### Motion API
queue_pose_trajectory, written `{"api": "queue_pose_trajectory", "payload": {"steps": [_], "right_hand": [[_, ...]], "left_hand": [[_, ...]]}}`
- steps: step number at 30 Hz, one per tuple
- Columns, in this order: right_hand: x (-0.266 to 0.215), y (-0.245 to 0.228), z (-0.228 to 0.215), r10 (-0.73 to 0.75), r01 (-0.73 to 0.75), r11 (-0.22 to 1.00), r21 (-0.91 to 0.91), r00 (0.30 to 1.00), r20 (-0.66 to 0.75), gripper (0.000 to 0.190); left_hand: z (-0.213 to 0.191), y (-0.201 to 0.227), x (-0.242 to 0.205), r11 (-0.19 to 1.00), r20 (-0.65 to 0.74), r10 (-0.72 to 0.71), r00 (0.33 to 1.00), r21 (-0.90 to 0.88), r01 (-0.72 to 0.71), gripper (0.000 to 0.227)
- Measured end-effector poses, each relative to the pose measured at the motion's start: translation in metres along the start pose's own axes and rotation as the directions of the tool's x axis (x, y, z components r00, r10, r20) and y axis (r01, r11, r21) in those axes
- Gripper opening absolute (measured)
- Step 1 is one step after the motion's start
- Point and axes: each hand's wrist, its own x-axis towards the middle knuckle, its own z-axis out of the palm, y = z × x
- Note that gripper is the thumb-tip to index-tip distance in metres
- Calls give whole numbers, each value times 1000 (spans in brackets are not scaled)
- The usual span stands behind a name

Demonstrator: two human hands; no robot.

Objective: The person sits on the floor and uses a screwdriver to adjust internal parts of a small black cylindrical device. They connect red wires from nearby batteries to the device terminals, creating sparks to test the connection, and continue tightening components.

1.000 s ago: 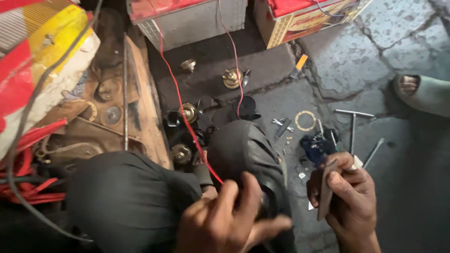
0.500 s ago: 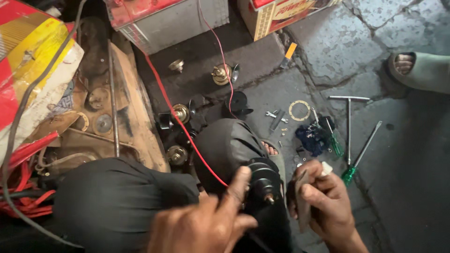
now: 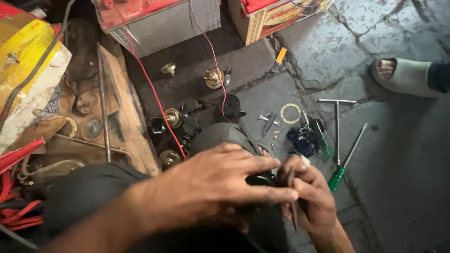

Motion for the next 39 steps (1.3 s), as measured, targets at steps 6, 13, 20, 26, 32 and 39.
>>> {"api": "queue_pose_trajectory", "payload": {"steps": [6,13,20,26,32,39], "right_hand": [[-18,1,12,-123,119,990,-78,991,-43,30],[-18,5,46,-124,93,898,-430,991,-46,20],[-18,6,71,-223,67,727,-683,965,-142,15],[-26,11,93,-311,44,548,-835,938,-154,21],[-23,30,94,-506,191,279,-941,862,26,20],[-19,30,91,-534,284,194,-939,834,142,16]], "left_hand": [[42,24,-38,745,-511,-469,721,210,633,83],[79,24,-35,660,-709,-572,412,-100,745,94],[53,25,-51,797,-523,-523,673,-20,603,105],[55,27,-46,755,-560,-519,646,54,654,96],[50,30,-45,772,-596,-476,647,69,632,93],[53,30,-43,755,-624,-455,635,106,647,94]]}}
